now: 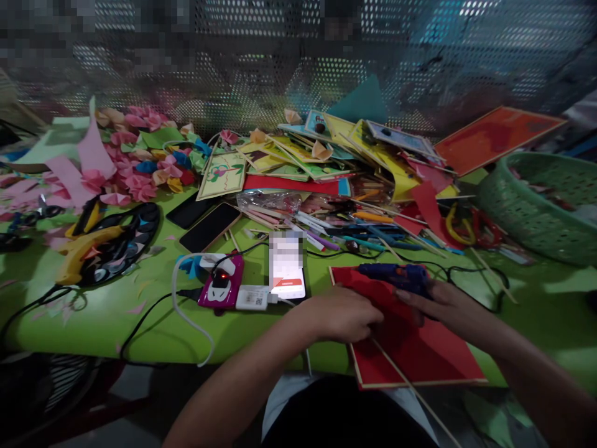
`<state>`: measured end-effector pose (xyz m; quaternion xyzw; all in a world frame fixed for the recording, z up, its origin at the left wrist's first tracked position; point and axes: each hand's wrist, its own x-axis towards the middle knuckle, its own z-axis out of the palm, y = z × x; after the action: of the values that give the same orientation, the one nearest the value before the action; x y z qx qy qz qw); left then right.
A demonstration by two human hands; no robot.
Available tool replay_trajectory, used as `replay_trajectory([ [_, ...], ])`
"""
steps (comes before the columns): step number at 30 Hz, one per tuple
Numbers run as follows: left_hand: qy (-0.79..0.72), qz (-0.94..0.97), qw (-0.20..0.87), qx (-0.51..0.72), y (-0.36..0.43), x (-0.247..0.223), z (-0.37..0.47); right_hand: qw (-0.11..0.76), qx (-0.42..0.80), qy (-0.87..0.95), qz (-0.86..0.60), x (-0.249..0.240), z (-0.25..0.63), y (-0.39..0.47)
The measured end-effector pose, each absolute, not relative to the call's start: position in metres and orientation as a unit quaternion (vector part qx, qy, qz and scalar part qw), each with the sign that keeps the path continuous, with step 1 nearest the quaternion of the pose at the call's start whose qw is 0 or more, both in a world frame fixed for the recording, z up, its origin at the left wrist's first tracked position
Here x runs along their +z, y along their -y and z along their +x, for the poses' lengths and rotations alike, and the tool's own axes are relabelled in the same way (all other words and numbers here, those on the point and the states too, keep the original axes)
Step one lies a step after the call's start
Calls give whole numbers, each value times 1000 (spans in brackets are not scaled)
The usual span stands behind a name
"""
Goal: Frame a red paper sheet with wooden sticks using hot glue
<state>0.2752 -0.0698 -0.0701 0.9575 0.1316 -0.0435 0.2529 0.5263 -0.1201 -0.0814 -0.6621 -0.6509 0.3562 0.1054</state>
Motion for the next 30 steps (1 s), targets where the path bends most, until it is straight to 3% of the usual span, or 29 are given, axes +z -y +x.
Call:
replay_trajectory([
  [11,-135,956,252,-66,70,-66,276,132,480,586,-639,-78,520,115],
  [30,-131,953,266,-52,70,-68,275,123,442,599,-656,-80,528,121],
])
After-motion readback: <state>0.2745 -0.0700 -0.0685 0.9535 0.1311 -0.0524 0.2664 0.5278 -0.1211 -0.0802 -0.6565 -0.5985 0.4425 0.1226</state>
